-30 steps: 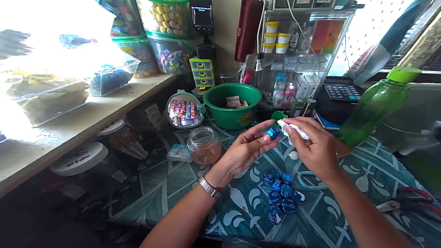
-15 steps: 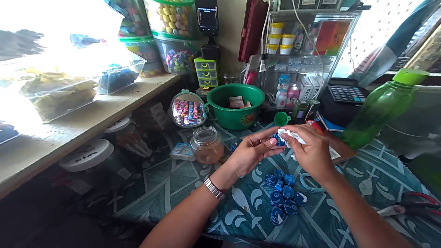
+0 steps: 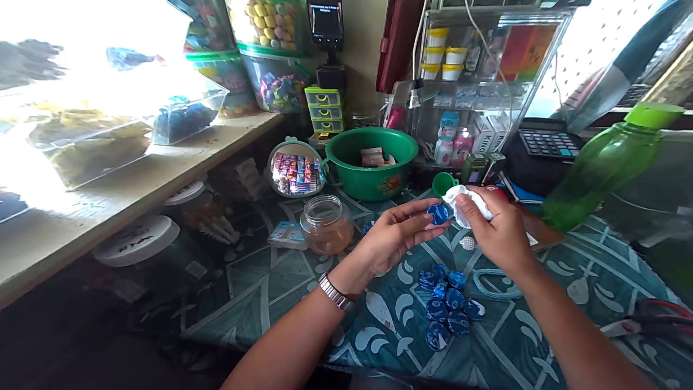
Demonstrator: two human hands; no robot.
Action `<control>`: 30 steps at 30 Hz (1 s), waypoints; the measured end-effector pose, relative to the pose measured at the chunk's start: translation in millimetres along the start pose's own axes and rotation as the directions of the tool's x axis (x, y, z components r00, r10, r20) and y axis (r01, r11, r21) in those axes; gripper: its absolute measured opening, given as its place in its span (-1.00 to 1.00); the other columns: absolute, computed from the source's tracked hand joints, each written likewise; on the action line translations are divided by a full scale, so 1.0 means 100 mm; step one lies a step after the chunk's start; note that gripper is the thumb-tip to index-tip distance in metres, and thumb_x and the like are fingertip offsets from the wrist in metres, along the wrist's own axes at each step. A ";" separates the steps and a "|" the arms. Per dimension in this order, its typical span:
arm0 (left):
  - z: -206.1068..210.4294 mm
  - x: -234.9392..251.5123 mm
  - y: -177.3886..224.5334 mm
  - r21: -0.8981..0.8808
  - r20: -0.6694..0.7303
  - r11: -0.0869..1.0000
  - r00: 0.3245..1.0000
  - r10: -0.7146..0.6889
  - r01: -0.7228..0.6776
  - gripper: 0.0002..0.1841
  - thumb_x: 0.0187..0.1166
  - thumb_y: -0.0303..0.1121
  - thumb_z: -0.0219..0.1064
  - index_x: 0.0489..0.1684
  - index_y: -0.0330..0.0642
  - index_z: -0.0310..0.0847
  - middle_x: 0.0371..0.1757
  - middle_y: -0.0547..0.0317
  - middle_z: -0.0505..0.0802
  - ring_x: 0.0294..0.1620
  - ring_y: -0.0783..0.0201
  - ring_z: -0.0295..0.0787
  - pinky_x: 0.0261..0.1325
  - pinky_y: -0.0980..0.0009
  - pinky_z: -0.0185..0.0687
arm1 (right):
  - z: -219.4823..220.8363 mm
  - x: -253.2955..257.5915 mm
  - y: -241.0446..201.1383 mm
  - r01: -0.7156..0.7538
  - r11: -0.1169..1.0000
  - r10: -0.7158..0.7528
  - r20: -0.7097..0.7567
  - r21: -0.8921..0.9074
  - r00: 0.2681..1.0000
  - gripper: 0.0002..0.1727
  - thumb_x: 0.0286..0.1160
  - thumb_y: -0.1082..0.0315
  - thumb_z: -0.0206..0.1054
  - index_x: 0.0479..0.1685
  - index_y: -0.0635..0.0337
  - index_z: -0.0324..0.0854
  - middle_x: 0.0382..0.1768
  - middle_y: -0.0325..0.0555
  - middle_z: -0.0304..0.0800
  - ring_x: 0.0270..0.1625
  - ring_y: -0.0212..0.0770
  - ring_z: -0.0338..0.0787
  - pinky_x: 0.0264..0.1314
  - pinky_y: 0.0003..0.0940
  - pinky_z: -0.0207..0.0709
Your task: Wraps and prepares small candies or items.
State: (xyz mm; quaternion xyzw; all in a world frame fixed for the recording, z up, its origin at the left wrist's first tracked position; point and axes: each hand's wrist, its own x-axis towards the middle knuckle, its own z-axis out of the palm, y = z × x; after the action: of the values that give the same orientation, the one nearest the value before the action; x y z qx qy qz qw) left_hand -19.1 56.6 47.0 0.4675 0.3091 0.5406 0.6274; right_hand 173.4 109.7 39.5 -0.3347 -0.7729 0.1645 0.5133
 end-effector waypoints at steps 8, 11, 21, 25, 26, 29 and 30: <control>0.03 0.00 0.02 0.018 -0.138 0.993 0.984 -0.113 0.116 -0.55 0.74 -0.65 0.05 0.60 -0.24 0.26 -0.09 0.08 0.83 -0.16 0.32 0.87 0.11 0.42 0.80 | 0.08 -0.05 0.07 0.227 0.973 -0.206 0.285 -0.043 0.936 -0.46 0.55 0.09 0.41 0.40 0.25 0.68 0.34 0.04 0.73 0.38 -0.04 0.68 0.41 -0.13 0.56; 0.00 0.01 0.02 0.110 -0.098 0.984 0.986 -0.132 0.142 -0.42 0.71 -0.66 0.06 0.73 -0.20 0.11 -0.11 0.10 0.83 -0.15 0.36 0.85 0.13 0.44 0.76 | 0.05 -0.05 0.06 0.189 0.982 -0.183 0.209 -0.007 0.961 -0.56 0.27 0.14 0.60 0.03 0.31 0.84 0.07 0.01 0.83 0.11 -0.22 0.77 0.17 -0.39 0.64; -0.03 0.00 0.03 0.098 -0.015 0.983 0.988 -0.154 0.155 -0.60 0.67 -0.65 0.15 0.46 -0.25 0.45 -0.05 0.15 0.84 -0.09 0.36 0.86 0.14 0.44 0.78 | -0.18 0.05 0.06 -0.003 0.990 -0.028 0.218 0.139 0.976 -0.77 0.41 0.24 0.55 -0.13 0.21 0.85 0.00 -0.24 0.87 -0.04 -0.58 0.78 0.02 -0.64 0.66; -0.01 0.01 0.03 -0.018 -0.071 0.991 0.988 -0.136 0.135 -0.69 0.69 -0.66 0.12 0.33 -0.30 0.50 -0.08 0.11 0.85 -0.09 0.31 0.88 0.15 0.41 0.80 | -0.04 0.02 0.06 0.134 0.990 -0.139 0.236 0.039 0.962 -0.56 0.69 0.13 0.27 0.26 0.31 0.74 0.26 0.07 0.76 0.23 -0.20 0.77 0.28 -0.26 0.65; 0.00 0.01 0.03 -0.040 -0.100 0.991 0.987 -0.129 0.126 -0.71 0.69 -0.67 0.10 0.28 -0.30 0.50 -0.11 0.12 0.86 -0.11 0.31 0.88 0.14 0.42 0.80 | 0.00 0.00 0.04 0.163 0.986 -0.162 0.273 0.019 0.948 -0.53 0.74 0.12 0.20 0.34 0.31 0.70 0.32 0.09 0.72 0.29 -0.15 0.74 0.34 -0.22 0.62; 0.00 0.02 0.01 -0.079 -0.167 0.992 0.980 -0.111 0.099 -0.68 0.68 -0.71 0.06 0.31 -0.28 0.48 -0.14 0.12 0.85 -0.15 0.32 0.87 0.12 0.42 0.79 | 0.08 -0.05 0.01 0.276 0.956 -0.244 0.252 -0.096 0.936 -0.56 0.73 0.15 0.20 0.32 0.28 0.73 0.30 0.09 0.75 0.31 -0.04 0.74 0.37 -0.20 0.59; 0.00 0.03 0.00 -0.097 -0.180 0.991 0.978 -0.109 0.093 -0.66 0.68 -0.70 0.07 0.35 -0.28 0.46 -0.12 0.10 0.84 -0.14 0.31 0.87 0.12 0.41 0.79 | 0.07 -0.05 0.03 0.304 0.946 -0.274 0.222 -0.112 0.936 -0.61 0.68 0.19 0.27 0.20 0.29 0.79 0.23 0.10 0.79 0.26 -0.02 0.76 0.33 -0.19 0.61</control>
State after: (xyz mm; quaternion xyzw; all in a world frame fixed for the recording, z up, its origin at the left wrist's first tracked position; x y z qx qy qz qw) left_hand -19.0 59.3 47.4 0.3709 0.3653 0.5622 0.6426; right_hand 168.9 108.9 31.4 -0.2348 -0.8721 0.0642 0.4245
